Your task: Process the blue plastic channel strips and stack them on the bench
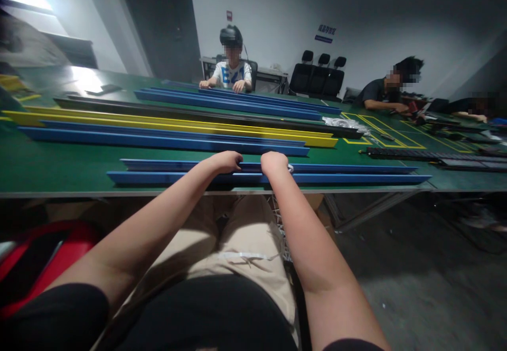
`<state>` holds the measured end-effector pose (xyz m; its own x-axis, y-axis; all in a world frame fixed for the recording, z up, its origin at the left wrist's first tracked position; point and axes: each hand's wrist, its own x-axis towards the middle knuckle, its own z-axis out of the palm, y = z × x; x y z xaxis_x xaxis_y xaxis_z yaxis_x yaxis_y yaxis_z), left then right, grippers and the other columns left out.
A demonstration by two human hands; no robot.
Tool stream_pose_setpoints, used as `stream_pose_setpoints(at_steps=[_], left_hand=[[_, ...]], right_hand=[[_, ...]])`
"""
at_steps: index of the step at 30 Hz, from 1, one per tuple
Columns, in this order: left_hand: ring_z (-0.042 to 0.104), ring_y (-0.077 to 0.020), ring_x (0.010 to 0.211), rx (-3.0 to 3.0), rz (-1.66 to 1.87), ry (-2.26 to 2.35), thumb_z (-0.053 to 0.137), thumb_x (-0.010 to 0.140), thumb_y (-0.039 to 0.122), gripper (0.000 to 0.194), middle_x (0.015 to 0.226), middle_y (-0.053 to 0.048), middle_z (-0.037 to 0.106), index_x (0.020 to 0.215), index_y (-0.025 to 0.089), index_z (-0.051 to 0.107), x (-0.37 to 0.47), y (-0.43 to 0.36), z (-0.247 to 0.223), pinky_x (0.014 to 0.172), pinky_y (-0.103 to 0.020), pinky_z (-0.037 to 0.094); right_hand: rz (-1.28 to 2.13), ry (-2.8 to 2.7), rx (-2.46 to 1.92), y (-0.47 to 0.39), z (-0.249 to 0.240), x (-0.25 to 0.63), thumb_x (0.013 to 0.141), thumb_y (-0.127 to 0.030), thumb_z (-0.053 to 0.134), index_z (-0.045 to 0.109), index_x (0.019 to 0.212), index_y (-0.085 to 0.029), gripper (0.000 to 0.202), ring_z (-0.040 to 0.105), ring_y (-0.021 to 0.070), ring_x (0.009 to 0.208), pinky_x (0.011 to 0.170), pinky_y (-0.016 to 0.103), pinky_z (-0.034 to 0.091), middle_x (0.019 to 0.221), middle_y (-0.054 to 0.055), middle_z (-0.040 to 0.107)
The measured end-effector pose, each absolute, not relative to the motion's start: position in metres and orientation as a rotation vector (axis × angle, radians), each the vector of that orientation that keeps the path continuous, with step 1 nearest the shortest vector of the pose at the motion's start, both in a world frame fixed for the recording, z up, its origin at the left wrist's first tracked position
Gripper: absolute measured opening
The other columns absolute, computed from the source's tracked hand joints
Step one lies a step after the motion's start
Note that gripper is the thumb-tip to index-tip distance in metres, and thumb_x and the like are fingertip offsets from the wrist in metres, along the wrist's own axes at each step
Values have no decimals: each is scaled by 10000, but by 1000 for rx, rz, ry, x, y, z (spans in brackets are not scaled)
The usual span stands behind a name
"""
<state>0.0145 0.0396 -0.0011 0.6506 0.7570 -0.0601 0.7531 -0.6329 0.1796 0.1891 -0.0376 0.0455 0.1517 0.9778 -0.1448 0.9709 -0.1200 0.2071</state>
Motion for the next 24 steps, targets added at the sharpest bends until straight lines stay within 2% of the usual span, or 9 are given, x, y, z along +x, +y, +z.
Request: stream_pose_setpoints(at_steps=[6, 12, 16, 24], left_hand=[[701, -250, 940, 2765, 9, 1142, 688, 786, 389, 304, 1041, -100, 769, 1021, 210, 761, 63, 30, 4, 768, -282, 508], [703, -268, 1007, 2742, 44, 1096, 623, 846, 366, 348, 1153, -148, 749, 1100, 176, 766, 88, 18, 9, 820, -303, 525], [715, -254, 926, 2710, 66, 1162, 626, 847, 431, 326, 1051, -119, 770, 1044, 217, 773, 81, 18, 3, 806, -308, 532], [710, -234, 950, 2765, 173, 1164, 605, 845, 297, 245, 1052, -72, 770, 1035, 266, 756, 69, 8, 2, 804, -285, 522]], right_hand=[[64, 1931, 2197, -40, 43, 189, 884, -264, 644, 743, 1199, -135, 354, 675, 302, 1130, 947, 386, 532, 1224, 223, 699], [57, 1935, 2206, -42, 41, 191, 901, -211, 595, 748, 1175, -109, 330, 683, 294, 1117, 946, 371, 522, 1192, 242, 705], [66, 1950, 2226, -43, 38, 193, 899, -267, 631, 768, 1114, -117, 296, 700, 300, 1071, 929, 384, 524, 1152, 235, 722], [103, 1945, 2279, -53, 36, 188, 926, -276, 602, 771, 1096, -106, 294, 714, 314, 1044, 902, 410, 534, 1102, 242, 734]])
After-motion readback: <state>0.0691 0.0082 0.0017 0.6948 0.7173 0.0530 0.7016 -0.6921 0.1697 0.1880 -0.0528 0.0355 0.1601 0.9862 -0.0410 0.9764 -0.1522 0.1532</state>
